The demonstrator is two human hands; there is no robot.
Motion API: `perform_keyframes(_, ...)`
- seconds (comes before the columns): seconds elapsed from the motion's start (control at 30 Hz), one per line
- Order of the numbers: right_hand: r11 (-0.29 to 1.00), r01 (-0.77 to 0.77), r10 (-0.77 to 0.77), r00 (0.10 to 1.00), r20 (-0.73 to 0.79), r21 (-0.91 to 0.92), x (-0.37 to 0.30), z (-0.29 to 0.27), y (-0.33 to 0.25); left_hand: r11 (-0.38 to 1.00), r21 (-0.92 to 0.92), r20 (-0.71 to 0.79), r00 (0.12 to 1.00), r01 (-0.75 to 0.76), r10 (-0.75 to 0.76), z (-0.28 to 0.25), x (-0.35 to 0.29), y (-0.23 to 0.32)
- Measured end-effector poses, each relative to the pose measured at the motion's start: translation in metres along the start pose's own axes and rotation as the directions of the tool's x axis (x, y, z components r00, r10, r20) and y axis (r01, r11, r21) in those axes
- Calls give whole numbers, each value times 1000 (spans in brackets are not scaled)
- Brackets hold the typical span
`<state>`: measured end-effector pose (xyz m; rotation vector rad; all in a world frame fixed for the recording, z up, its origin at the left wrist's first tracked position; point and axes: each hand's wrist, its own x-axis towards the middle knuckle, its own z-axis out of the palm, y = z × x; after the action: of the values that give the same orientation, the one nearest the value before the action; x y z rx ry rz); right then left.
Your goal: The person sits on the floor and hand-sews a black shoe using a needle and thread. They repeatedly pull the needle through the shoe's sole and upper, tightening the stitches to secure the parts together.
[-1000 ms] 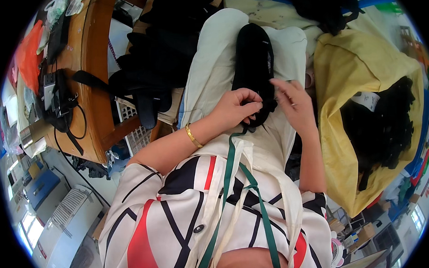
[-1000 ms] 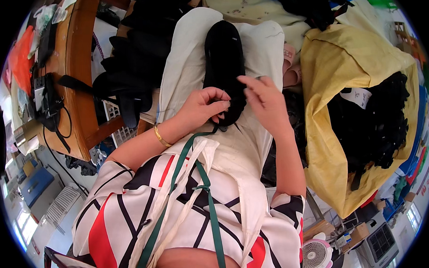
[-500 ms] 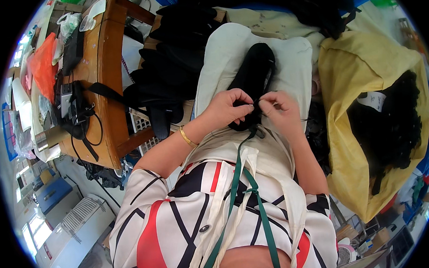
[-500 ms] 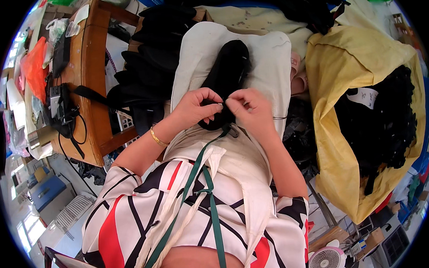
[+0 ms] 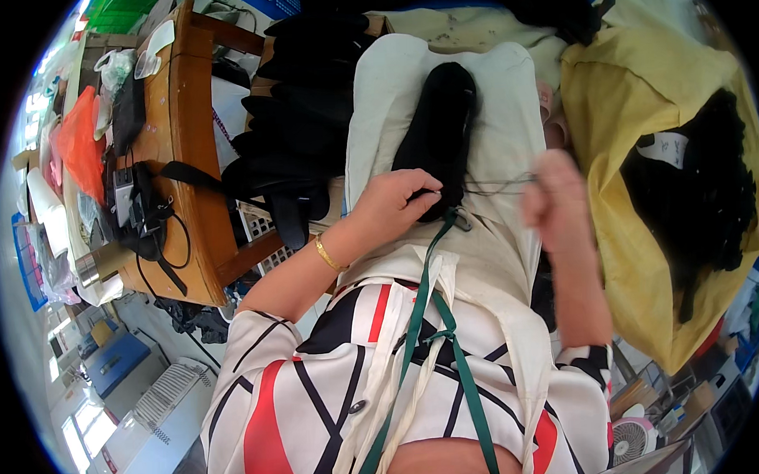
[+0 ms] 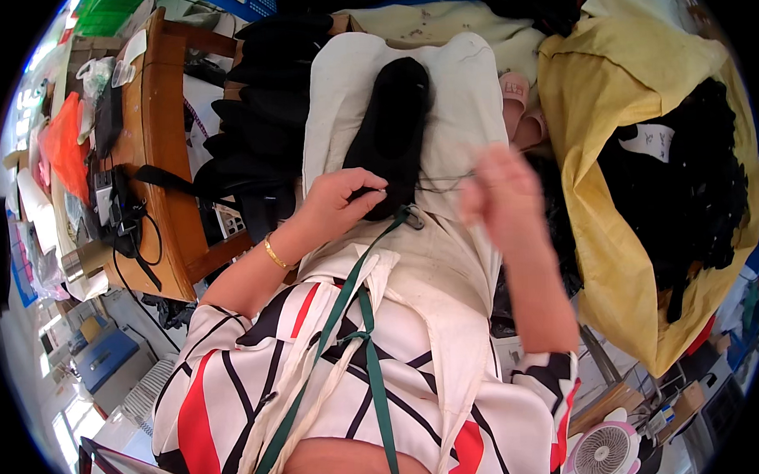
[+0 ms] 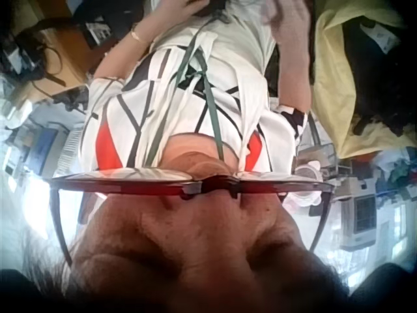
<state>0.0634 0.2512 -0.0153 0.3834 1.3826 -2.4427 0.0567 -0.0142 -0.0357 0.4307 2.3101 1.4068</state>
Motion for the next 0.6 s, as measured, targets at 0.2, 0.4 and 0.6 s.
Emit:
perform_keyframes(0.2,717,468,-432,880,-199,516,-66,-230,-177,1000,-3,-2,1000,2,-2,-2,-6,0)
perform_keyframes(0.4,710,701,-565,628,-535,73,-126,-355,-213,997,57,92,995,-55,49,4,12,14)
perform_keyframes(0.6,697,715,-597,621,-508,54,-109,-279,-188,980,139,52,989,-144,138,8,12,10)
